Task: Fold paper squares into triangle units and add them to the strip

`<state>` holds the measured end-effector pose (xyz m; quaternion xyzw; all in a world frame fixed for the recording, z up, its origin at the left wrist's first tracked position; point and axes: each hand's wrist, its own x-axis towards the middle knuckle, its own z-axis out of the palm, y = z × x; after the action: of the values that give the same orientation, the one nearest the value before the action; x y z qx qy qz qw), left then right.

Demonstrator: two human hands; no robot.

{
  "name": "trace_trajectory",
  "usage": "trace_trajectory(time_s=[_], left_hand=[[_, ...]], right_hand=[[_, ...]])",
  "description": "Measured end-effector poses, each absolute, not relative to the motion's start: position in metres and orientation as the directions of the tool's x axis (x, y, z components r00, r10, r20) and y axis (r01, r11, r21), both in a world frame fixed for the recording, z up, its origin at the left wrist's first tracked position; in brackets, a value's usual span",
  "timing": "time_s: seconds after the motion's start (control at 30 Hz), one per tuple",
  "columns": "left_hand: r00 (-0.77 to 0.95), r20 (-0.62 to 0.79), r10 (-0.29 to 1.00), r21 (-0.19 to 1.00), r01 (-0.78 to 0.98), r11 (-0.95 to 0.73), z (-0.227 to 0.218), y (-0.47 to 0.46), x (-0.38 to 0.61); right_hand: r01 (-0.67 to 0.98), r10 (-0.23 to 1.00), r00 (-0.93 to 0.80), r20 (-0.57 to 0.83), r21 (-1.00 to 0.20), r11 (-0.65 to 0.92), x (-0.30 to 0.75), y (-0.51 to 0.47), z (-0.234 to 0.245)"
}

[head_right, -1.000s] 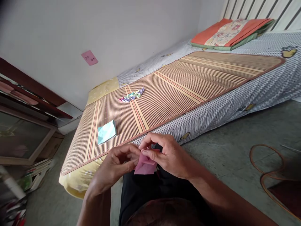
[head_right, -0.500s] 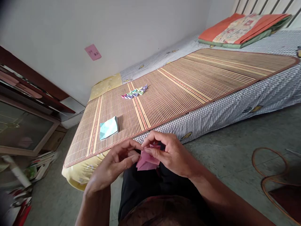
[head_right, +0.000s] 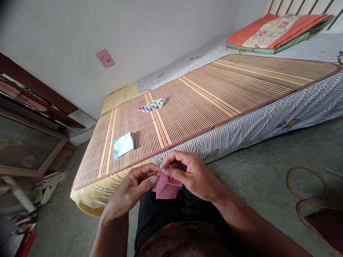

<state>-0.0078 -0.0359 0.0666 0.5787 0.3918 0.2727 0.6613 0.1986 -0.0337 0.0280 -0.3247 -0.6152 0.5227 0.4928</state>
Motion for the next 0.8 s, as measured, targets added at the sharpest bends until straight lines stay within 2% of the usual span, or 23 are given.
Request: trace_trajectory(time_s=[0.43, 0.63, 0.8], left_hand=[[0.511, -0.157, 0.845, 0.966, 0.256, 0.025, 0.0612, -0.0417, -0.0163], [0.54, -0.15, 0.828, 0.981, 0.186, 0.056, 0.0594, -0.0405, -0.0135], [0.526, -0.15, 0.837, 0.977, 0.211, 0.043, 0.0598, -0.0402, -0.0149]], right_hand=[[-0.164, 0.932, -0.296, 0.211, -0.972, 0.169, 0.1976, -0.0308, 0.0239], [-0.169, 0.947, -0.26, 0.19, -0.974, 0.149, 0.196, -0.0312, 0.0235], [-0.167, 0.952, -0.244, 0.185, -0.975, 0.147, 0.1949, -0.0311, 0.0224]])
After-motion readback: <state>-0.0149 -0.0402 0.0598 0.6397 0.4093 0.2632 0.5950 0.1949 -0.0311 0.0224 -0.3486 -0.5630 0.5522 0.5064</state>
